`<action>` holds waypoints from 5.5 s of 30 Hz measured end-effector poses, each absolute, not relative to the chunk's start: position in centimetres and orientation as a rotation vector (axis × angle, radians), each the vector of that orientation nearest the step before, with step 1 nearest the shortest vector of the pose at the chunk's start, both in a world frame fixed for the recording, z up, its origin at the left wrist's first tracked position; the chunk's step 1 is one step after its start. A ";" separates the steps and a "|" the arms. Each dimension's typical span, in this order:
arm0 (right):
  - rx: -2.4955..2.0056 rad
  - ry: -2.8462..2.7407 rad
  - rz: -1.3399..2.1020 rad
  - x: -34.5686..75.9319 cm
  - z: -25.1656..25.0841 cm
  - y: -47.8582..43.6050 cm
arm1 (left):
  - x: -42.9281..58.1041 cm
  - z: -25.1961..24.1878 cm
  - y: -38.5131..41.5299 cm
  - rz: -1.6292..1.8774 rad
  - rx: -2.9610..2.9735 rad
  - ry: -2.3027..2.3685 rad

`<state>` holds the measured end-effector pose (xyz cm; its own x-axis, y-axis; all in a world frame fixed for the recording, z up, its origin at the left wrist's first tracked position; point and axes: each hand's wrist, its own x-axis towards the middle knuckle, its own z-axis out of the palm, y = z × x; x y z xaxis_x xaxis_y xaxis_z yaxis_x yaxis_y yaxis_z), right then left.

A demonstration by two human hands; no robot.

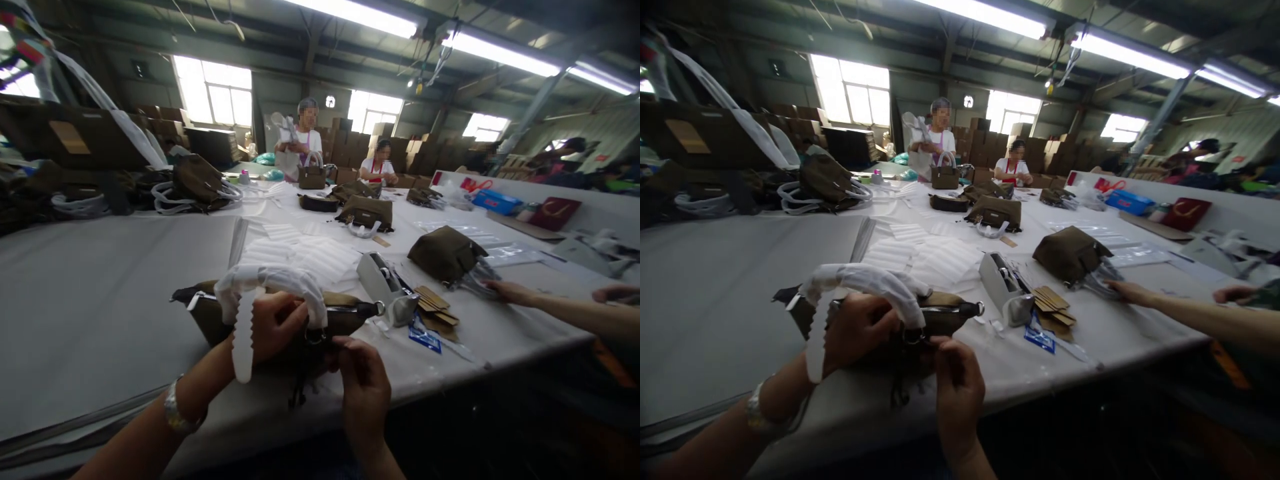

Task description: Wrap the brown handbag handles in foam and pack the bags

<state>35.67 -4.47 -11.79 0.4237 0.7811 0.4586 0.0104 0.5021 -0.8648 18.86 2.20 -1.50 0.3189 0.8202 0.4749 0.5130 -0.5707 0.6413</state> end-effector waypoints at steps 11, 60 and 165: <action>-1.035 -1.716 0.159 41.4 -13.2 -5.6 | 17.0 -5.4 -0.6 1.086 1.726 0.939; -1.395 -2.062 -0.332 49.0 -16.8 -2.3 | 19.6 -4.9 -1.2 0.613 2.198 0.605; -1.389 -1.613 0.126 38.1 -8.8 -6.2 | 17.7 -5.2 -0.4 1.213 2.712 1.312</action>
